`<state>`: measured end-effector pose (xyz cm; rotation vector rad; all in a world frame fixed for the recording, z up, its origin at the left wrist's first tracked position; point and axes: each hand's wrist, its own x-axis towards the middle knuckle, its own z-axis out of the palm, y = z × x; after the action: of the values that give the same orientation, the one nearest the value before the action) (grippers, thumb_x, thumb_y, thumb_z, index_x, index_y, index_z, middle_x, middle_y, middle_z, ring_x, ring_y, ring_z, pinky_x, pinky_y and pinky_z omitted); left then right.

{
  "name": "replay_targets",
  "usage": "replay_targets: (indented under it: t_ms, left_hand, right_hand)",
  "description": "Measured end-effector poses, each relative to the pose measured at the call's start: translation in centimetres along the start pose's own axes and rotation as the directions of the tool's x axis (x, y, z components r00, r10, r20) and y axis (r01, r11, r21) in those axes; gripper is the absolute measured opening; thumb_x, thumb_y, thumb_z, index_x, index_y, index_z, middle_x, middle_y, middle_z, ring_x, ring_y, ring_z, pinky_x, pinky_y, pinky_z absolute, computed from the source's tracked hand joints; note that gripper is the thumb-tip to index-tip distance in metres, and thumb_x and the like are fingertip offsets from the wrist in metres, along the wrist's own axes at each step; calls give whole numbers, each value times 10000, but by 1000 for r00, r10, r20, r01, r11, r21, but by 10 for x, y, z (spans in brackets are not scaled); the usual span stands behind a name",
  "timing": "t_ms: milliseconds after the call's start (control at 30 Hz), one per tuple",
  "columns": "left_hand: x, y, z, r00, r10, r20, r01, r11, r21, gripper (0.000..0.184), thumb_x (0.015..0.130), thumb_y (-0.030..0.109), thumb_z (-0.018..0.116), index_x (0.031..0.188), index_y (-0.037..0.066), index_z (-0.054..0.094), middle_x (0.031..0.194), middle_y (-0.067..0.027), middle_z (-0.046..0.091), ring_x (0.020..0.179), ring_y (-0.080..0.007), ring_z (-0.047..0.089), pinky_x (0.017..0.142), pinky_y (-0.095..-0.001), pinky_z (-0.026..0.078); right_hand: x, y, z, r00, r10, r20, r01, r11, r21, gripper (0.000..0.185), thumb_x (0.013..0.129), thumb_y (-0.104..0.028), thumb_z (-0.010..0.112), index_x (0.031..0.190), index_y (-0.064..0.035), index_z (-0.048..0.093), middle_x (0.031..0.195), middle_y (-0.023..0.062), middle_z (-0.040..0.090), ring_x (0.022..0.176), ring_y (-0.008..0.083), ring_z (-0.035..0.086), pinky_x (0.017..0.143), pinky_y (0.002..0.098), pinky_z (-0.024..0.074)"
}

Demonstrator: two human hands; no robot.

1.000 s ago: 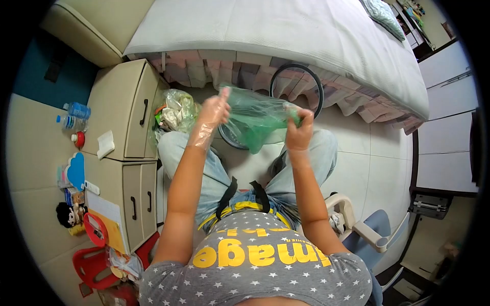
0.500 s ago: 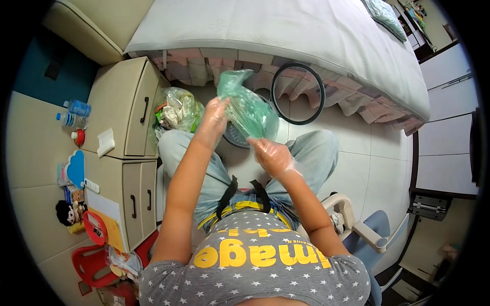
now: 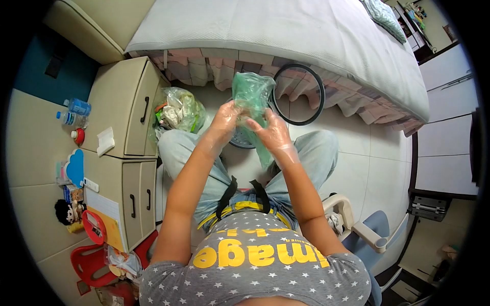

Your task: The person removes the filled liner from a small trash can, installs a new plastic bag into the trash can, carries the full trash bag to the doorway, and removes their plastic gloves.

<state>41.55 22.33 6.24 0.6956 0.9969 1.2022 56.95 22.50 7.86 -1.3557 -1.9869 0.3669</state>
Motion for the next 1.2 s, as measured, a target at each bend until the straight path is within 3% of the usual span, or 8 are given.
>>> replay_targets:
  t_ms: [467,633,700,767,800,933,1033,1200]
  left_hand:
    - [18,-11,-125,913,-340,-224,215,870,-443,200,800,174,471,961,71,529,873,-73,564,720,-190,512,632,-351,450]
    - [10,-16,-136,944,-176,-280,294,832,470,287,772,214,532,1021,70,544,982,-65,551,863,-200,487,733,-329,401]
    - [44,-37,-176,932,-357,-62,280,601,749,305,772,232,513,999,36,565,1008,-81,568,917,-218,509,766,-329,398]
    - [71,-34,-176,801,-562,-208,164,-129,978,327,765,231,496,965,-19,565,925,-131,598,824,-228,544,721,-366,413]
    - [96,-16,-172,806,-555,-206,160,-130,978,327,765,231,496,965,-19,565,925,-131,598,824,-228,544,721,-366,413]
    - [52,128,-33,570,808,-148,-386,422,820,186,794,135,470,840,-40,515,627,-189,505,566,-345,479,519,-403,390]
    - [37,67,-33,178,906,383,-358,-302,883,151,789,92,468,893,-7,516,642,-161,492,547,-317,467,477,-396,351]
    - [47,-103,-134,981,-130,145,-137,74,988,310,794,181,418,1015,16,560,978,-179,578,907,-264,572,762,-365,462]
  right_hand:
    - [-3,133,20,368,793,486,-539,-245,806,107,814,-90,443,832,-35,533,635,32,517,515,143,498,427,243,407]
    - [-3,143,20,423,754,502,-679,-103,727,214,823,-278,474,837,-72,531,629,34,493,505,141,459,379,260,300]
    - [2,146,42,360,716,598,-900,436,20,227,809,-278,473,814,-61,540,635,44,502,476,156,440,382,297,309]
    - [28,165,53,398,251,882,145,932,-331,238,754,-214,473,797,-21,605,772,151,601,611,243,568,538,327,437]
    - [58,143,44,401,485,777,-16,852,-524,256,803,-262,465,855,-51,600,799,115,610,723,190,580,604,307,445]
    - [133,27,-30,933,346,-102,-228,783,578,207,798,-124,416,883,24,533,735,178,568,590,273,515,537,349,415]
    - [77,21,-24,726,-377,-574,450,893,-17,308,812,-139,391,1034,31,519,851,176,584,674,310,538,620,334,443]
    - [-24,165,108,949,-302,85,313,931,-185,200,768,-131,502,880,24,559,786,100,588,668,249,529,672,387,435]
